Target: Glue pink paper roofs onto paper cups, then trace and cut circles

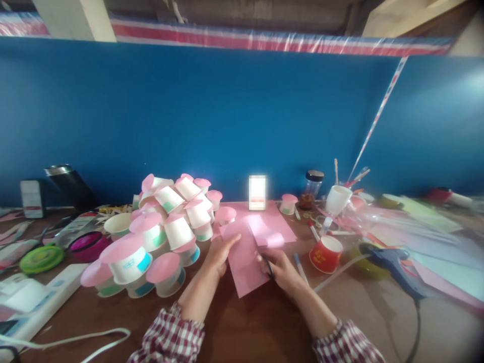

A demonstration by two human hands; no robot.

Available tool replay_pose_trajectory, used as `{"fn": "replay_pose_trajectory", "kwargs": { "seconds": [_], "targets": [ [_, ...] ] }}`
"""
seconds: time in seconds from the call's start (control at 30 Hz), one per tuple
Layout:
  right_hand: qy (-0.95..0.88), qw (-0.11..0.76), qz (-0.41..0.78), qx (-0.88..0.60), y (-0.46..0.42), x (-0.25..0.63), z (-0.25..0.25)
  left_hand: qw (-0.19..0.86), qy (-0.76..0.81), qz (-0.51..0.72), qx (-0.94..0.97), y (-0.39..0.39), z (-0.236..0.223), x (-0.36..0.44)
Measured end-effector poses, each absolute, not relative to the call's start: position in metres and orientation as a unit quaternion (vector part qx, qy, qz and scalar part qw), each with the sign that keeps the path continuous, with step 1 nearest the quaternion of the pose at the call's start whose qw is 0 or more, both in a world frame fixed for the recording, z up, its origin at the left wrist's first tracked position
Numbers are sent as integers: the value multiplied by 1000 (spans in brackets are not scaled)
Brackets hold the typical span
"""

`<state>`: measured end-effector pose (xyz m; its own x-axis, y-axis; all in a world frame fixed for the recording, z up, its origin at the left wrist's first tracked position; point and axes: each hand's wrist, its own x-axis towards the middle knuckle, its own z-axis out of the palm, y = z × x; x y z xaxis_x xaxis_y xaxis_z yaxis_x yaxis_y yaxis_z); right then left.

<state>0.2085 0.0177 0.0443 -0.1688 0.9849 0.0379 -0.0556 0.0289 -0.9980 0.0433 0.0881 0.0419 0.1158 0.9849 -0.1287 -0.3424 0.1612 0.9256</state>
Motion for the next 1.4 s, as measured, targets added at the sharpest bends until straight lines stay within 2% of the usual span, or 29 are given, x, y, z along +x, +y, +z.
{"fn": "replay_pose_trajectory", "kwargs": {
  "seconds": [1.4],
  "targets": [
    [-534,499,535,-423,23,212,32,667,405,502,373,89,40,45]
  ]
}}
